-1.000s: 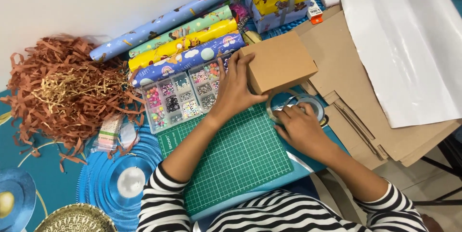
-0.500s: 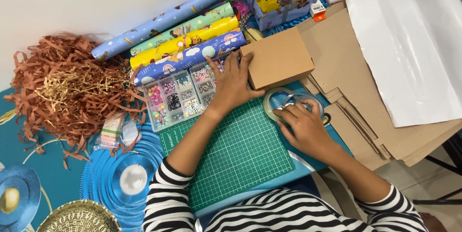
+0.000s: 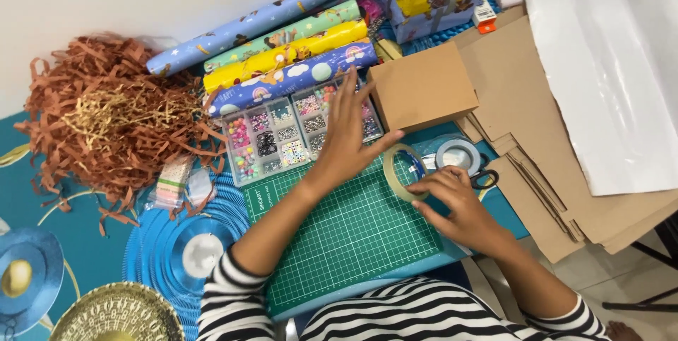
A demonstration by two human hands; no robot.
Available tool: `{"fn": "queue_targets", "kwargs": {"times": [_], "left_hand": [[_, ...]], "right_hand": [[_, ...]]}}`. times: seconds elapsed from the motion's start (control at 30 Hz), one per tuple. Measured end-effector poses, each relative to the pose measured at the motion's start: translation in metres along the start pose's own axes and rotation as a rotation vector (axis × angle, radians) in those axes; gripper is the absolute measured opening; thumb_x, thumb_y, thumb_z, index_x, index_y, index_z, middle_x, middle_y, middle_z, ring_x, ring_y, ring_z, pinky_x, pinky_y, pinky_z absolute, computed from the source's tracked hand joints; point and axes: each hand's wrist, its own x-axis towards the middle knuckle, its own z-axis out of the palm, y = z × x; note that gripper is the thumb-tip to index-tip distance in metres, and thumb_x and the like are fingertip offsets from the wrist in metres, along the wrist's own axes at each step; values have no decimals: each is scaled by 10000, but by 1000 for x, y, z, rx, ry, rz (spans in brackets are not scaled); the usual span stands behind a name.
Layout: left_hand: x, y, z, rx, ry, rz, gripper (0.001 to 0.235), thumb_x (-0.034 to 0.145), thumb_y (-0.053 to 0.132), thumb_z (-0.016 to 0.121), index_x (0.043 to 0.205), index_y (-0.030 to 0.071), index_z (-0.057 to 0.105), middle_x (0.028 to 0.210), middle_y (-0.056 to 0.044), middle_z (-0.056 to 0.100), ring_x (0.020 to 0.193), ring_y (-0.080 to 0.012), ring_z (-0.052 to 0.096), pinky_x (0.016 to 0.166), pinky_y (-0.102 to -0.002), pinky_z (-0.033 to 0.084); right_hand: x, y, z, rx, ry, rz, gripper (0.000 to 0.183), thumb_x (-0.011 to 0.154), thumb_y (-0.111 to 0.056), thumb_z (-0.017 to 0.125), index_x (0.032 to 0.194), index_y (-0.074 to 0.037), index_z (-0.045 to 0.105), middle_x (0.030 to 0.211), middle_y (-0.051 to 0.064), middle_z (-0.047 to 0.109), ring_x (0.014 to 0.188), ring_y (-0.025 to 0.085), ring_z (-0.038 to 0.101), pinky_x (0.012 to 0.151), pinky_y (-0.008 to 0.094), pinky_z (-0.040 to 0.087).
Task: The person wraps a small rectangular box with patterned wrapping paper. They cut a piece of clear tape, fold the paper around the box, and secure the edges with tape. The wrapped box is placed on the table.
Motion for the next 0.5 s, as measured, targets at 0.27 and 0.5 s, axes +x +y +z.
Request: {"fn": "queue_targets", "kwargs": {"times": [0.27,0.5], "left_hand": [[-124,-11,-4,-848,-85,-475,398,1137,314,601,1402,61,446,1245,-119,543,1228,-233,562,1137,-457,451],[-152,6,-43,-694,79,-292,132,1094,147,691,1148,31,659,947,-120,746,941,-188,714,899,-378,574]], "right_hand": [[19,-28,35,-59,59,-364,214,945,-164,800,1158,-171,778,969,-39,746,989,179,722,1112,530,370],[57,-52,42,-11,41,-394,221,924,-228,845,1128,-166,787,1048,24,750,1030,256,716,1072,548,450]]}}
